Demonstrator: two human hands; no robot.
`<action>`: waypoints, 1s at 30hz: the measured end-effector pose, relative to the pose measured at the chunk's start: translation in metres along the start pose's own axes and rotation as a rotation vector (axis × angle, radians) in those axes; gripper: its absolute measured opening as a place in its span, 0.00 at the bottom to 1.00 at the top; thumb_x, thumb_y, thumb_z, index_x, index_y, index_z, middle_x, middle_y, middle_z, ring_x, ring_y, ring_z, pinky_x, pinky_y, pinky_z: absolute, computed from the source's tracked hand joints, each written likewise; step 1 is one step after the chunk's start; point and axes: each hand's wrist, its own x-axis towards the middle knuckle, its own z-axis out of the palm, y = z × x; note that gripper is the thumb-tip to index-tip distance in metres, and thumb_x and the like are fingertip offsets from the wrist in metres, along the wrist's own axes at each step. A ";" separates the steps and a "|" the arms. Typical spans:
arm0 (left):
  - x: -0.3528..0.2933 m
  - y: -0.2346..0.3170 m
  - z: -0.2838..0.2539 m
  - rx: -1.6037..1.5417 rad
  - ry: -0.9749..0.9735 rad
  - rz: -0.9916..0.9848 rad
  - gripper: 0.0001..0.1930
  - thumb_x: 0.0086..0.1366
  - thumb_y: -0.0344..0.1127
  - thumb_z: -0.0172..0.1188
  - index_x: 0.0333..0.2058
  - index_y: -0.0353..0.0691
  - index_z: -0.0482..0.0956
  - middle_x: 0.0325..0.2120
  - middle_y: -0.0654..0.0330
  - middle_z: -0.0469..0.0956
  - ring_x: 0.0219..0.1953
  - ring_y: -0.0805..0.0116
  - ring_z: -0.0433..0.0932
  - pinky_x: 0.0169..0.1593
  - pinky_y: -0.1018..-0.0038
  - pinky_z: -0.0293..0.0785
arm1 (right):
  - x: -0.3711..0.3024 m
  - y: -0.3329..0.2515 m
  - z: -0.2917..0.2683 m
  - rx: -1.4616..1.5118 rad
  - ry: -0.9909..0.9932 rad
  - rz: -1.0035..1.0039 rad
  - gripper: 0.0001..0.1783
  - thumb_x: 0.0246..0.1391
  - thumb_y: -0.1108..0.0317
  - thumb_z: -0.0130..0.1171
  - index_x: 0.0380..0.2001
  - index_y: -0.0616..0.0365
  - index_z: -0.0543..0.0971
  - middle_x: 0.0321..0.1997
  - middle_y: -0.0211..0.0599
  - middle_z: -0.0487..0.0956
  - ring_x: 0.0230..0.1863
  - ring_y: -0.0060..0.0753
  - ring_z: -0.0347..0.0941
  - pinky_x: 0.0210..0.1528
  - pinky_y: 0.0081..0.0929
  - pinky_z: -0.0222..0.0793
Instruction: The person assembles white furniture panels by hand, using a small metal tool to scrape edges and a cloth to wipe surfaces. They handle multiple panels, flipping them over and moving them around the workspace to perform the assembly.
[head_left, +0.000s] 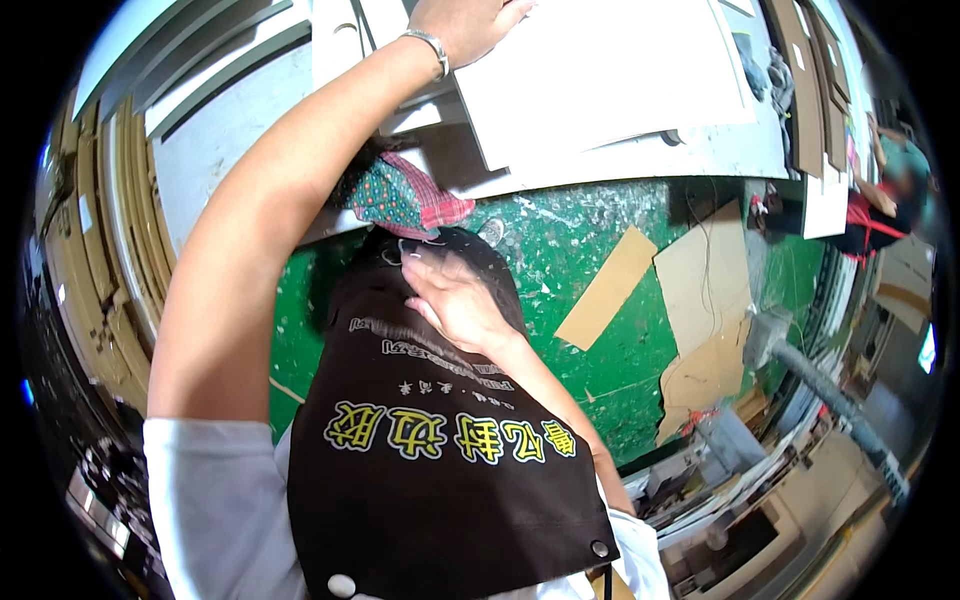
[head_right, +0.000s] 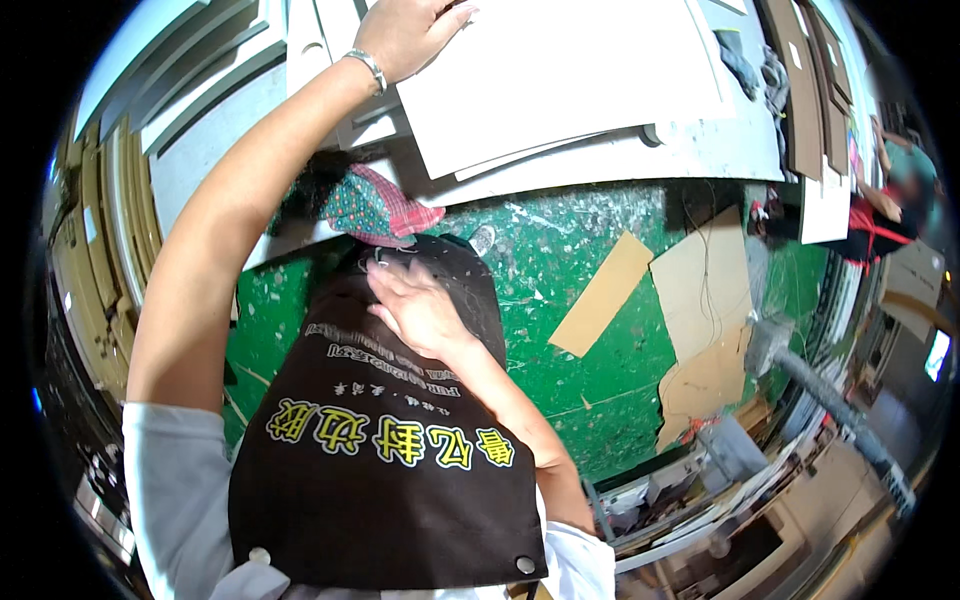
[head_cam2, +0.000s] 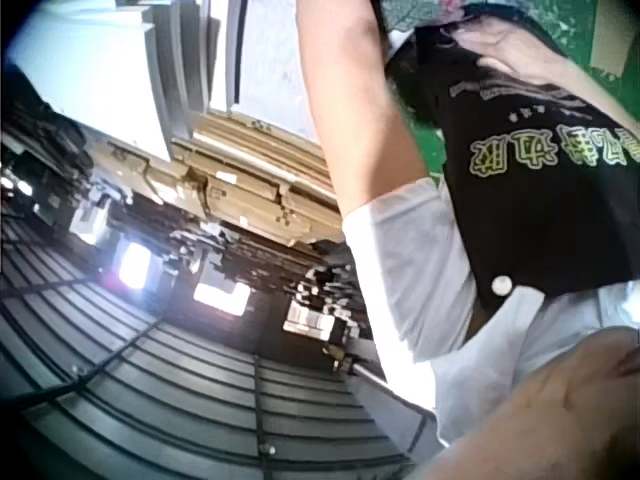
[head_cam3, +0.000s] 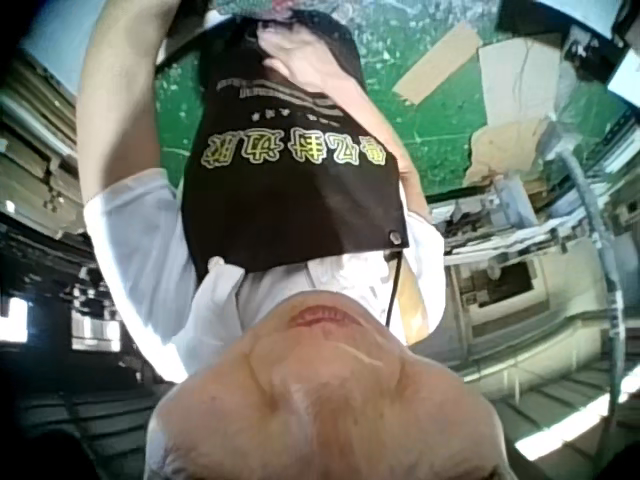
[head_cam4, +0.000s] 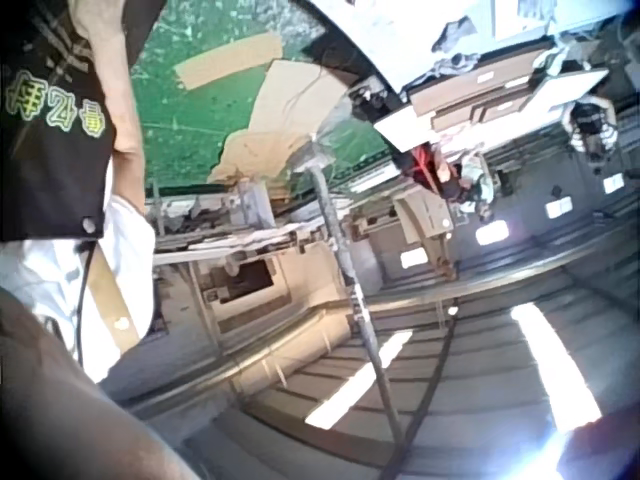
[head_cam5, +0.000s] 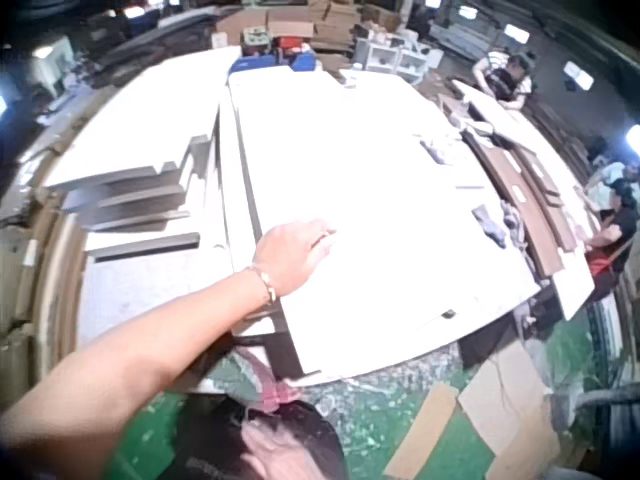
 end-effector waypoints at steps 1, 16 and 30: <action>-0.003 0.000 0.001 -0.010 0.009 0.014 0.12 0.66 0.41 0.53 0.39 0.40 0.80 0.35 0.50 0.81 0.39 0.51 0.79 0.44 0.61 0.76 | -0.015 0.003 -0.002 0.254 0.054 0.158 0.22 0.60 0.57 0.55 0.54 0.53 0.76 0.59 0.39 0.75 0.56 0.44 0.74 0.55 0.37 0.73; -0.008 0.002 -0.006 0.042 0.048 -0.049 0.12 0.65 0.39 0.54 0.39 0.39 0.79 0.34 0.49 0.80 0.38 0.49 0.79 0.42 0.61 0.75 | 0.062 0.022 -0.082 1.261 0.432 0.498 0.19 0.65 0.61 0.53 0.25 0.65 0.80 0.19 0.38 0.80 0.13 0.21 0.71 0.16 0.18 0.65; -0.024 0.050 -0.037 -0.400 0.115 -0.212 0.16 0.58 0.28 0.67 0.43 0.33 0.71 0.28 0.63 0.73 0.28 0.80 0.71 0.30 0.83 0.71 | 0.007 0.052 -0.168 1.210 0.359 0.521 0.13 0.63 0.62 0.58 0.43 0.61 0.77 0.30 0.30 0.80 0.22 0.12 0.71 0.22 0.11 0.64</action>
